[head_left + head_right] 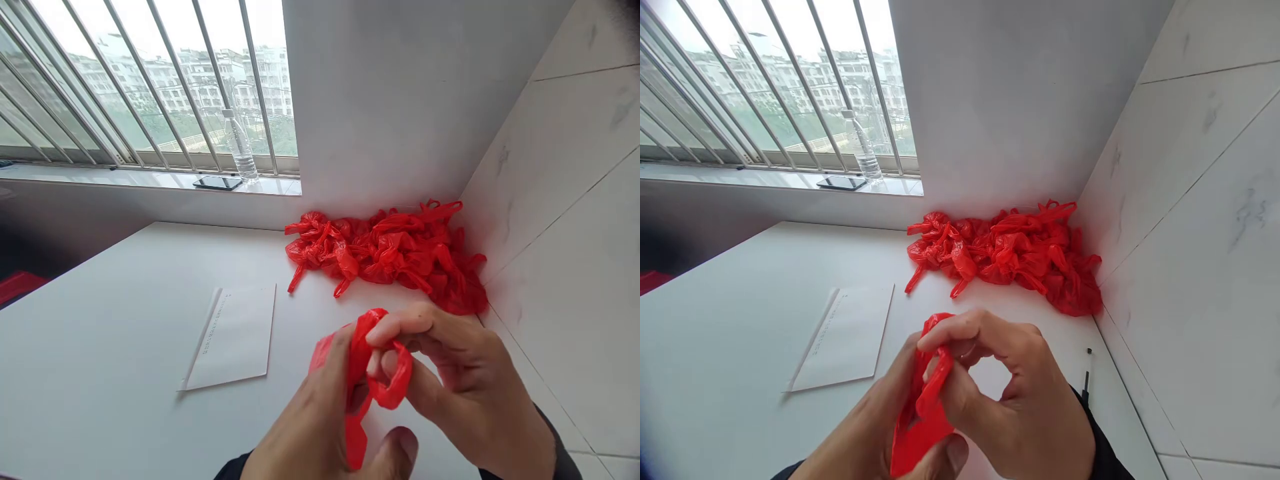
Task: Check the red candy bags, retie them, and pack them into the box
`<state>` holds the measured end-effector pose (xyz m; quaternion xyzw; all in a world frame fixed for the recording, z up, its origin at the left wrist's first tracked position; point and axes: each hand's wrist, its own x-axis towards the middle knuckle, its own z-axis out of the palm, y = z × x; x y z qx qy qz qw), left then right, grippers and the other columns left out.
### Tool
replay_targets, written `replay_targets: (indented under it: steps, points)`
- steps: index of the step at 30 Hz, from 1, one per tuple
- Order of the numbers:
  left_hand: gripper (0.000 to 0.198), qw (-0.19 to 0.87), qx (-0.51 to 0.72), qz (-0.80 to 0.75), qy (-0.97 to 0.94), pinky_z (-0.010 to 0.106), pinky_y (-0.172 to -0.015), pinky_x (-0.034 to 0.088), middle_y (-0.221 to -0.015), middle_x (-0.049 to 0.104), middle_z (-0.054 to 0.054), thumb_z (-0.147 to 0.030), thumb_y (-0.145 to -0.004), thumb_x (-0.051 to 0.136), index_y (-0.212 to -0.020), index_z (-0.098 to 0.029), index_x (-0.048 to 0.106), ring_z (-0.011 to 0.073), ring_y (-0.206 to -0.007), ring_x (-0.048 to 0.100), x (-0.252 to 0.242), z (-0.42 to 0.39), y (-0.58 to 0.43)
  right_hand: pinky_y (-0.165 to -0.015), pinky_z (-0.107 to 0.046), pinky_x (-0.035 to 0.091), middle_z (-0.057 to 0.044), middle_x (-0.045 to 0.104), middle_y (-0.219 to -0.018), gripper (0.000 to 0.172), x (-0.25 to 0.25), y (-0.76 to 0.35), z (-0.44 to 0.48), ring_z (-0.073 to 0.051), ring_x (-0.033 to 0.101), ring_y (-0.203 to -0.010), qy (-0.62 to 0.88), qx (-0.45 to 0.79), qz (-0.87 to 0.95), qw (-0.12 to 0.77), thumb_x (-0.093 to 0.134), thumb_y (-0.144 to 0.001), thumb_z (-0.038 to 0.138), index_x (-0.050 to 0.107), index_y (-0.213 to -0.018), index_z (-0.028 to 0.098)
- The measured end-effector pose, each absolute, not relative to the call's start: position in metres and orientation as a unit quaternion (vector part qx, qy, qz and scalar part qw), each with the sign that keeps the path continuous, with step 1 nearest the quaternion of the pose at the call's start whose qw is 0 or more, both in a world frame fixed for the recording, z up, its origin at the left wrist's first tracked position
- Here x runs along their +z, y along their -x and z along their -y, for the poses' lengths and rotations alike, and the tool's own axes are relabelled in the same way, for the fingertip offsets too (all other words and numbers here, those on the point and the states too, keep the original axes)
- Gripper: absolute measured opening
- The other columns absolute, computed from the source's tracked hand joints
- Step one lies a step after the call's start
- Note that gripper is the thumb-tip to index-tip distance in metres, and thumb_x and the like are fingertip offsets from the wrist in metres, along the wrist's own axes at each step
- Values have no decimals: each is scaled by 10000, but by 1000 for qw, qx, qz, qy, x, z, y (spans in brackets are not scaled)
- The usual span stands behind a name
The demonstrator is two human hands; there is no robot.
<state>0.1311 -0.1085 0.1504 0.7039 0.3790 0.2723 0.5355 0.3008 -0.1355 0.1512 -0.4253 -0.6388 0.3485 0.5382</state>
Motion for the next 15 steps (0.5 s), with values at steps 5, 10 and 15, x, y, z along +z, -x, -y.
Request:
replay_targets:
  steps: [5, 10, 15]
  points:
    - [328, 532, 259, -433, -680, 251, -559, 479, -606, 527, -15, -485, -890, 519, -692, -235, 596, 150, -590, 516, 147, 105, -130, -776, -341, 559, 5, 703, -1026, 360, 146, -300, 131, -189, 656, -870, 451, 249, 676, 527, 692, -879, 250, 658, -1210, 387]
    - [445, 607, 233, -445, -616, 266, -589, 510, -614, 527, -3, -623, -861, 523, -642, -241, 587, 158, -586, 499, 142, 103, -116, -798, -292, 491, 20, 664, -908, 92, 142, -306, 116, -141, 607, -829, 439, 302, 711, 459, 628, -945, 292, 687, -1012, 269]
    - [440, 713, 292, -405, -493, 288, -647, 526, -615, 604, 27, -502, -916, 520, -613, -220, 669, 167, -590, 566, 146, 85, -107, -692, -259, 438, 49, 575, -739, 141, 146, -305, 114, -106, 539, -702, 434, 312, 699, 476, 590, -932, 178, 631, -804, 219]
